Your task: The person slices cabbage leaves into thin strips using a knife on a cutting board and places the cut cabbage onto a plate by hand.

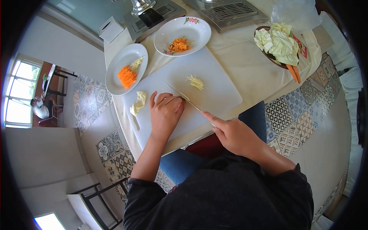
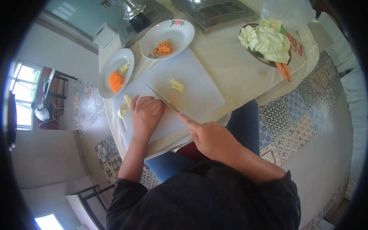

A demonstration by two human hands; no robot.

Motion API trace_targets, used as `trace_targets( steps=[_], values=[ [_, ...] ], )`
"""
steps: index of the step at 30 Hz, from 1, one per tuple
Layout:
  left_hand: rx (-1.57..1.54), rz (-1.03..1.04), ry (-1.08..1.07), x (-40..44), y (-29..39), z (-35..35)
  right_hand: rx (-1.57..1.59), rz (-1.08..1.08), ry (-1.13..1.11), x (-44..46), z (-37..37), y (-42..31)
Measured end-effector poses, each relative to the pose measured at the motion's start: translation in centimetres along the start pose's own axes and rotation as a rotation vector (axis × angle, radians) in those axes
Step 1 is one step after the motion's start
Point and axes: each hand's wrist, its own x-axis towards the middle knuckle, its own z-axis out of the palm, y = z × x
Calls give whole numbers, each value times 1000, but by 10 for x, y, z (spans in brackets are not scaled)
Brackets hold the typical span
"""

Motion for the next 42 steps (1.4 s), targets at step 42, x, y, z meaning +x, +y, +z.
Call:
trace_targets(
  steps=[42],
  values=[
    [-81,-63,-210,8,20,-6,-497,-99,331,-25,-5,23]
  ],
)
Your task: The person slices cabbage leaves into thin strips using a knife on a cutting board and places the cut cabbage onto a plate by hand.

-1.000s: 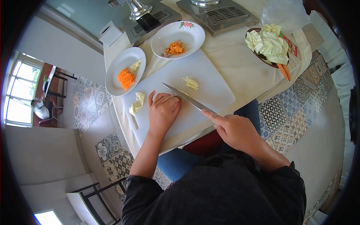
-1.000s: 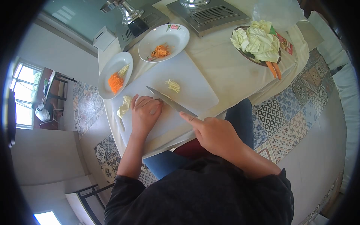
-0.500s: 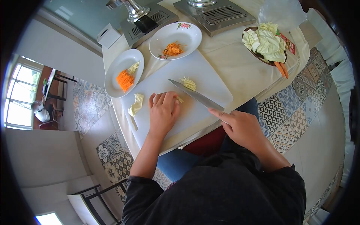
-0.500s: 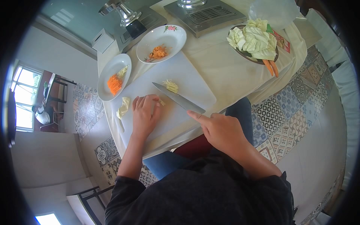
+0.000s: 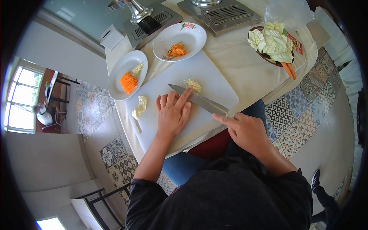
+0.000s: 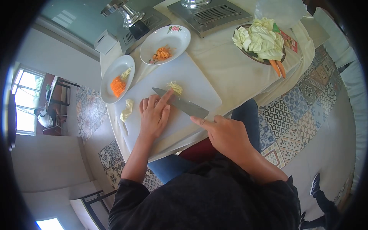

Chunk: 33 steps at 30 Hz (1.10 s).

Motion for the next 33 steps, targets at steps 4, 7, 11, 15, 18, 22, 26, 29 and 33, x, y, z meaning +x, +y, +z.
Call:
trace_targets(
  steps=[4,7,11,15,18,22,26,29,33],
  values=[
    [-139,-82,55,-1,-8,1,99,34,-19,1,-4,1],
    [-157,-85,148,-2,-20,1,244,39,-48,3,-7,4],
    [-101,29,235,1,-26,-2,335,31,-67,4,-5,2],
    [-138,112,237,3,-22,-5,419,61,-150,6,-6,-5],
    [-152,179,203,3,-24,-6,481,69,-197,6,-1,-11],
    [-131,171,204,3,-29,-6,514,77,-270,9,-2,-22],
    [-125,167,208,3,-29,-6,530,82,-282,10,0,-29],
    [-115,175,189,3,-27,-5,541,76,-280,10,2,-30],
    [-82,155,175,2,-28,-2,554,84,-294,11,3,-32]
  ],
)
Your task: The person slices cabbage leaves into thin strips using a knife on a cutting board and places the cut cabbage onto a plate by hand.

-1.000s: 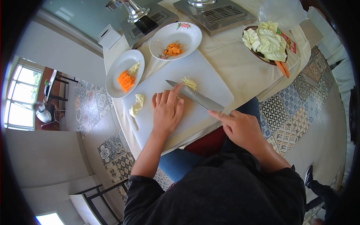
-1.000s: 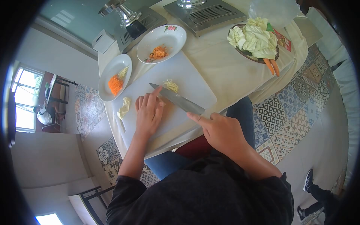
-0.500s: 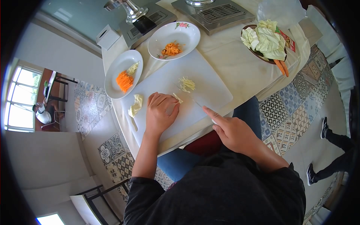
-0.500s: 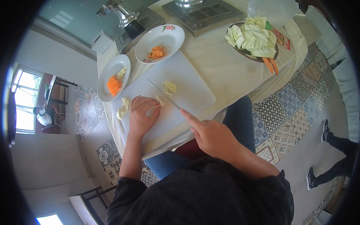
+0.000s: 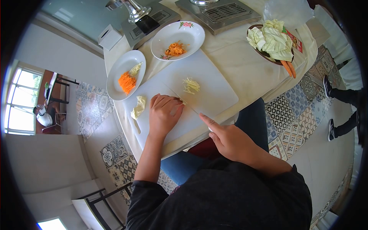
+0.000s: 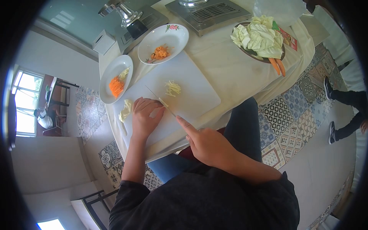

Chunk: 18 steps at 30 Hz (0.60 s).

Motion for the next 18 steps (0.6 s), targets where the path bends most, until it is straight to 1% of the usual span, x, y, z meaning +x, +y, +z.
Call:
trace_targets(
  steps=[16,18],
  values=[
    [83,-10,8,-2,5,3,-44,-54,68,-1,12,3],
    [98,-10,7,-2,6,3,-55,-24,16,-3,6,1]
  ],
)
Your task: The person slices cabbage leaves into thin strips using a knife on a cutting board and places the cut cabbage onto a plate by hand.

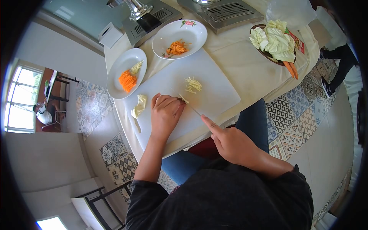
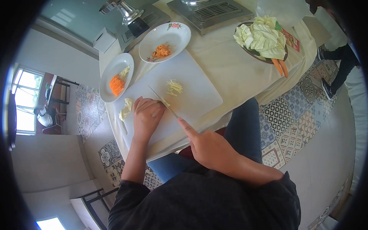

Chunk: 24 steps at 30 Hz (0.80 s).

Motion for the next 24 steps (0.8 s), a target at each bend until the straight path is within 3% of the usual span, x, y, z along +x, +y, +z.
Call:
trace_targets(
  steps=[24],
  values=[
    [44,-37,-19,-3,2,1,-20,23,-23,21,3,3]
  ],
)
